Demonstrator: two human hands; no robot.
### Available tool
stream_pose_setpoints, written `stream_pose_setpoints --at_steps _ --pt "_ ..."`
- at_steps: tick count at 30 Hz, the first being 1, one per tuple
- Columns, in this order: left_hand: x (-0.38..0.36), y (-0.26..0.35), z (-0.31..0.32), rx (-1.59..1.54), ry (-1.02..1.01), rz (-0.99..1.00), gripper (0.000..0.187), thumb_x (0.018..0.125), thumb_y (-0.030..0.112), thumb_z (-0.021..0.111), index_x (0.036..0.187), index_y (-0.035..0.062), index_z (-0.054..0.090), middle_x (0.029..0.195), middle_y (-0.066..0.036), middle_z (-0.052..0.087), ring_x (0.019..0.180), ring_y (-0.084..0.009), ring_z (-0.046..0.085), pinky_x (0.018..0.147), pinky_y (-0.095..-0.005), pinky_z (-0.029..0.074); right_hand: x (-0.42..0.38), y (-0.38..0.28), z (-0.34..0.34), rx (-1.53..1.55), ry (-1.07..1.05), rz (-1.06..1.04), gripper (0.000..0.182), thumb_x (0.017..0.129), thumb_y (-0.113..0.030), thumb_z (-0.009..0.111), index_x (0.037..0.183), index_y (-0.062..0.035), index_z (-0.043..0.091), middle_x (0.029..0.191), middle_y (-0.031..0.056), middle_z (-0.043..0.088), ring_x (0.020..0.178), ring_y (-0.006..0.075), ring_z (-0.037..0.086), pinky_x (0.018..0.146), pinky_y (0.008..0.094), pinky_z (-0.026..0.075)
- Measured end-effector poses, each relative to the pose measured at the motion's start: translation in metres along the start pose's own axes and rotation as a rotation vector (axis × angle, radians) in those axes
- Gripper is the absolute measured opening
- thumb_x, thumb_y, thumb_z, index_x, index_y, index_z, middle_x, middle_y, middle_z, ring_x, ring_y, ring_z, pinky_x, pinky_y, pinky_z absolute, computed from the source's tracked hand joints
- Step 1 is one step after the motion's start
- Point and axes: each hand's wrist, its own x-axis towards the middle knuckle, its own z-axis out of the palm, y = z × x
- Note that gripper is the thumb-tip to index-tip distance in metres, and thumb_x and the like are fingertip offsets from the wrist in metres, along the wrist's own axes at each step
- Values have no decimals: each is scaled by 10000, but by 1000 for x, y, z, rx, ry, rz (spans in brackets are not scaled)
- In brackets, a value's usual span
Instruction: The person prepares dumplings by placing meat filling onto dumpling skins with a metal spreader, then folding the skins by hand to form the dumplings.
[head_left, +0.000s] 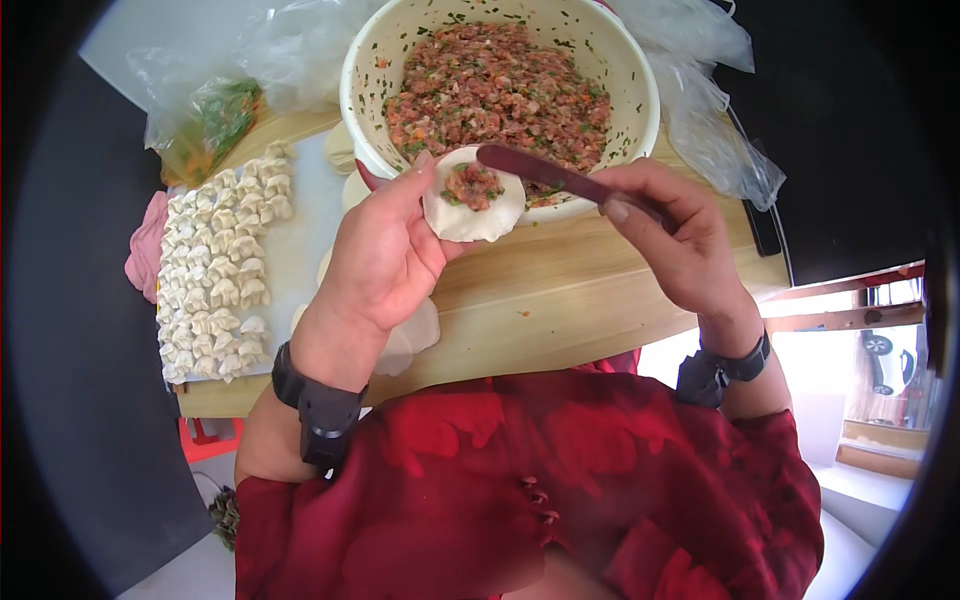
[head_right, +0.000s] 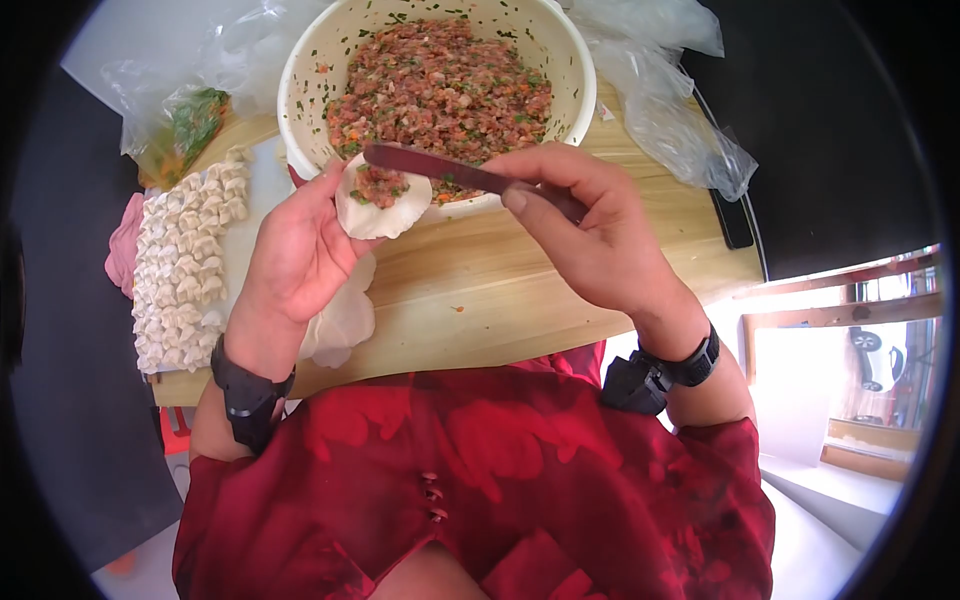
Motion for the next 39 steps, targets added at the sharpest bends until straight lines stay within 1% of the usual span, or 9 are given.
stream_pose_setpoints --at_steps 3,5,12,14,20,25,30,35,39 --pt "0 0 1 -14 -38 3 349 1037 198 371 1336 20 402 1287 -120 555 1169 -273 575 959 -465 524 1 -3 6 169 17 40 211 874 17 587 1082 -13 608 879 9 584 727 66 524 618 234 424" --pt "0 -1 2 -31 -74 7 348 1040 203 363 1332 18 406 1277 -121 562 1160 -272 580 957 -462 525 0 1 15 -150 -41 -111 245 858 15 617 1095 -31 574 889 4 584 713 53 513 598 215 414" --pt "-7 -6 8 -56 -53 -8 380 1050 253 335 1311 -2 442 1283 -134 561 1140 -272 590 970 -430 517 17 12 40 -122 -4 -256 160 809 -23 712 949 -41 636 786 -23 586 626 25 455 519 215 363" --pt "-9 -5 11 5 -81 -9 395 1051 267 334 1309 -7 453 1290 -139 560 1142 -273 589 975 -414 515 21 5 42 47 29 -47 92 824 -62 719 865 -36 641 693 -39 571 580 12 435 505 204 352" --pt "-8 -9 18 130 -161 26 471 1053 310 310 1309 -54 466 1342 -165 526 1112 -261 611 962 -383 529 34 9 50 292 75 88 144 853 -130 717 837 -33 612 657 -50 559 576 -9 427 495 186 323" --pt "-9 -14 25 460 -61 146 352 1008 229 491 1247 -20 559 1286 -146 578 1062 -240 640 915 -362 552 36 9 55 272 128 116 169 854 -144 721 881 -39 592 630 -75 488 556 -2 389 484 192 304" --pt "-5 -14 15 373 -60 160 311 974 170 554 1231 -3 581 1215 -119 620 1045 -243 648 870 -337 570 35 10 51 229 162 66 197 855 -165 724 891 -41 576 636 -82 453 568 11 383 503 197 322" --pt "-6 -10 11 310 -82 156 313 971 170 558 1231 -2 582 1190 -110 632 1043 -254 650 854 -326 575 33 11 38 149 -27 38 131 946 -169 608 957 -42 577 716 -52 499 652 28 432 572 204 371" --pt "-7 -11 7 328 -72 152 302 970 165 563 1236 24 591 1189 -103 636 1003 -227 659 801 -291 574 29 11 47 179 54 -65 116 984 -142 533 1004 -33 568 748 -24 522 670 51 463 616 223 416"
